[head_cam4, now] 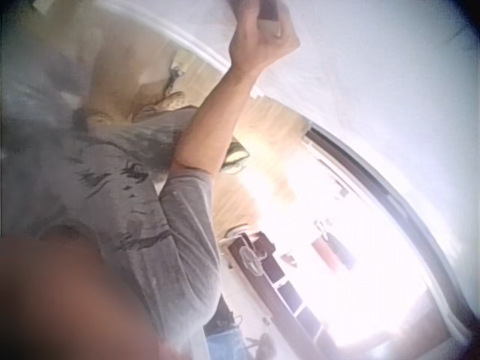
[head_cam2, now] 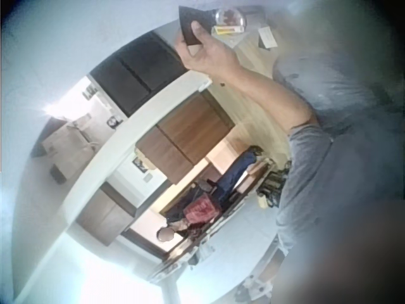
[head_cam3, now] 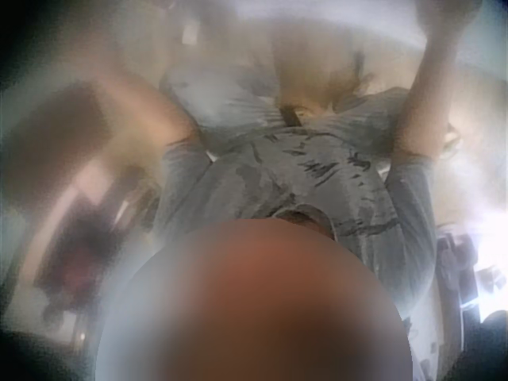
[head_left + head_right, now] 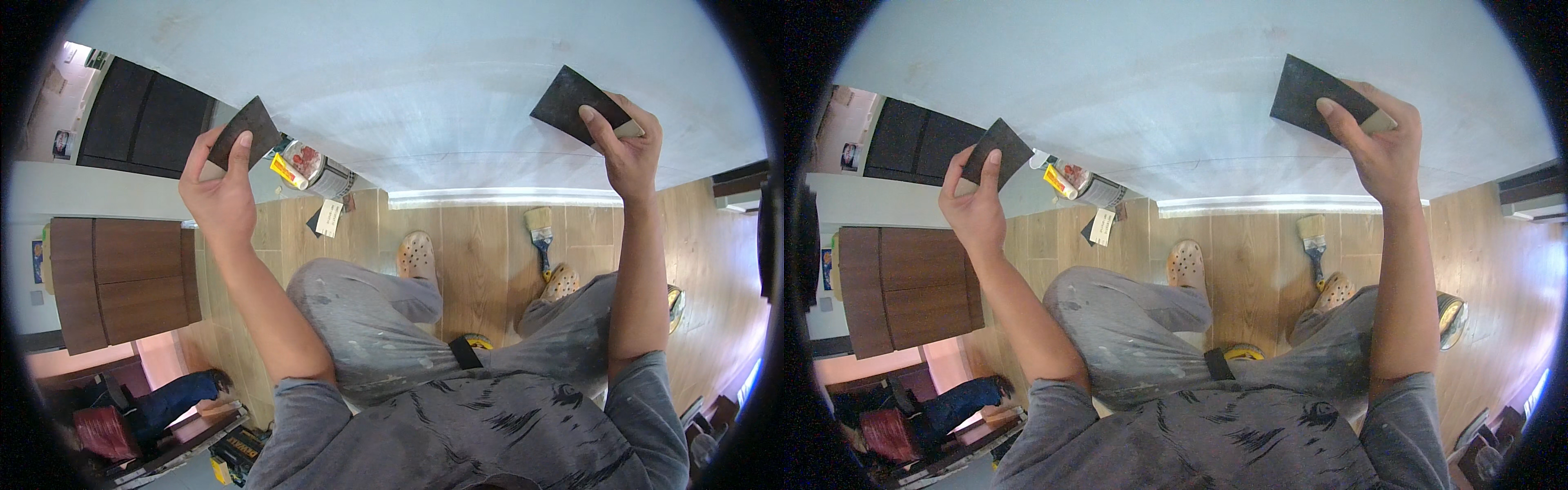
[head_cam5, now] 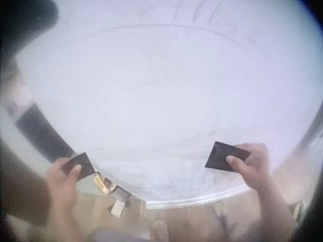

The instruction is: The person sits on the floor and uses a putty knife to apply compound to the wall baseboard. They scrape the tool against a container to load material and smooth the surface along the baseboard.

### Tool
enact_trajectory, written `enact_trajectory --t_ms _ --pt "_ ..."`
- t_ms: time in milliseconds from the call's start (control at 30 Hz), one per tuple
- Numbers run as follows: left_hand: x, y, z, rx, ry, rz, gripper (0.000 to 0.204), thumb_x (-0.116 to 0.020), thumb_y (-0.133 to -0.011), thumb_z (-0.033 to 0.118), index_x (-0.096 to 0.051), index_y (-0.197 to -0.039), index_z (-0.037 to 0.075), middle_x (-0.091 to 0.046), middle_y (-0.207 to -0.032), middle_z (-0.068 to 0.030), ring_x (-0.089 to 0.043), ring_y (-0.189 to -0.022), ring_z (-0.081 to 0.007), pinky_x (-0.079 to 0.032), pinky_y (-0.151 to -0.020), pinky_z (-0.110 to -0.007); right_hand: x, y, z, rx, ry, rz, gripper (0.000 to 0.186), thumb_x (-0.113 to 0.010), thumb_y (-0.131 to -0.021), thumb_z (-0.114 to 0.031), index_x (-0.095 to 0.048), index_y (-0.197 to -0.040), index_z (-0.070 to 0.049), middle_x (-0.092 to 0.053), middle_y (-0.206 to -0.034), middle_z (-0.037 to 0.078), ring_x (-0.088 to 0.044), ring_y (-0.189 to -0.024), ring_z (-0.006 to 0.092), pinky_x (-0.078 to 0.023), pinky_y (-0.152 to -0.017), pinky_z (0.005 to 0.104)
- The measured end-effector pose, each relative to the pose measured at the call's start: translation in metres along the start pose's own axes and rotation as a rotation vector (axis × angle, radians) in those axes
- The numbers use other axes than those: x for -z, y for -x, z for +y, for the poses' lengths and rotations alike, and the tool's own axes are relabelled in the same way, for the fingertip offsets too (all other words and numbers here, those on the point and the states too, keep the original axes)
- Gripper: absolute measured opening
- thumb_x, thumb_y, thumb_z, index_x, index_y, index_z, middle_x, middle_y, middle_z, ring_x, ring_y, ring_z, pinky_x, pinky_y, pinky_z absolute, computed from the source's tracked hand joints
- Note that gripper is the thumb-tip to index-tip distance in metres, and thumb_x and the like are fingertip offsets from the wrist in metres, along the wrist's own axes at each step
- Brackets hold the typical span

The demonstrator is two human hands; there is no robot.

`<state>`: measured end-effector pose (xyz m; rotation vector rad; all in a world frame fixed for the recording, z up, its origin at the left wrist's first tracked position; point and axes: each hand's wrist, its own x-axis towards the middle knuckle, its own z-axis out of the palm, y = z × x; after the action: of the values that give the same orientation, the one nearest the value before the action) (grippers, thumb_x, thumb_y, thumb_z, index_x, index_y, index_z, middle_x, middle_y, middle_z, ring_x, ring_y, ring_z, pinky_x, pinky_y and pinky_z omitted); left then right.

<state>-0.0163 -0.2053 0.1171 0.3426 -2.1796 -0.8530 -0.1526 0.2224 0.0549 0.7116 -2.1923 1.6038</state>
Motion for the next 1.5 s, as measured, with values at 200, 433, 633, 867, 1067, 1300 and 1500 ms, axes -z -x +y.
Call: enact_trajectory --t_ms 200,433,633,867,1067,1300,1500 --pt "-0.005 0.003 0.007 0.032 -0.023 0.055 0.025 -0.083 -0.091 0.013 -0.073 -0.107 -0.003 -0.073 -0.093 -0.0041 -0.062 -0.087 -0.0099 -0.052 -0.083 -0.027 0.001 0.0 0.0 -0.021 -0.038 -0.013 0.023 -0.08 -0.094 -0.017 -0.077 -0.102 0.004 -0.068 -0.076 0.001 -0.059 -0.067 0.0066 -0.047 -0.056 0.0216" --pt "-0.005 0.002 0.005 0.165 0.012 0.07 0.03 -0.085 -0.09 0.015 -0.074 -0.112 -0.002 -0.076 -0.099 -0.0077 -0.066 -0.088 -0.0111 -0.052 -0.085 -0.026 0.0 0.002 0.002 -0.065 -0.026 0.015 0.024 -0.08 -0.094 -0.017 -0.076 -0.102 0.005 -0.068 -0.077 0.001 -0.059 -0.067 0.007 -0.047 -0.057 0.0218" --pt "-0.007 0.002 0.002 0.149 0.105 0.077 0.031 -0.086 -0.09 0.016 -0.074 -0.11 -0.003 -0.075 -0.094 -0.0074 -0.063 -0.084 -0.0107 -0.052 -0.08 -0.027 -0.001 0.002 0.002 -0.058 -0.006 0.019 0.024 -0.08 -0.093 -0.015 -0.076 -0.104 0.006 -0.068 -0.079 0.002 -0.059 -0.069 0.0075 -0.048 -0.059 0.0218" --pt "-0.009 0.006 -0.006 0.248 0.227 0.091 0.033 -0.087 -0.089 0.013 -0.072 -0.114 -0.001 -0.075 -0.099 -0.0083 -0.066 -0.087 -0.0121 -0.052 -0.08 -0.027 -0.001 0.002 -0.001 -0.117 -0.059 0.044 0.026 -0.08 -0.093 -0.015 -0.076 -0.106 0.007 -0.068 -0.079 0.001 -0.059 -0.07 0.0077 -0.048 -0.06 0.0218" --pt "-0.013 0.006 -0.017 0.25 0.516 0.067 0.028 -0.084 -0.09 0.007 -0.071 -0.112 -0.002 -0.076 -0.1 -0.0094 -0.069 -0.089 -0.0132 -0.054 -0.082 -0.028 0.001 0.001 -0.001 -0.143 -0.007 0.013 0.026 -0.081 -0.092 -0.015 -0.076 -0.105 0.007 -0.067 -0.079 0.0 -0.056 -0.068 0.0073 -0.045 -0.058 0.0212" --pt "-0.02 0.01 -0.03 0.314 0.659 0.066 0.026 -0.081 -0.092 0.004 -0.069 -0.114 -0.001 -0.075 -0.106 -0.0098 -0.069 -0.095 -0.015 -0.054 -0.088 -0.03 -0.002 0.001 0.0 -0.118 -0.026 0.025 0.022 -0.08 -0.093 -0.012 -0.076 -0.104 0.007 -0.063 -0.076 -0.002 -0.053 -0.066 0.0052 -0.041 -0.056 0.0207" --pt "-0.035 0.018 -0.026 0.389 0.826 0.066 0.026 -0.081 -0.093 0.006 -0.068 -0.115 -0.001 -0.074 -0.106 -0.0079 -0.068 -0.097 -0.0158 -0.054 -0.09 -0.032 0.001 0.0 0.002 -0.095 -0.047 0.009 0.021 -0.08 -0.094 -0.012 -0.076 -0.104 0.007 -0.065 -0.077 -0.001 -0.054 -0.066 0.0054 -0.041 -0.057 0.0207"
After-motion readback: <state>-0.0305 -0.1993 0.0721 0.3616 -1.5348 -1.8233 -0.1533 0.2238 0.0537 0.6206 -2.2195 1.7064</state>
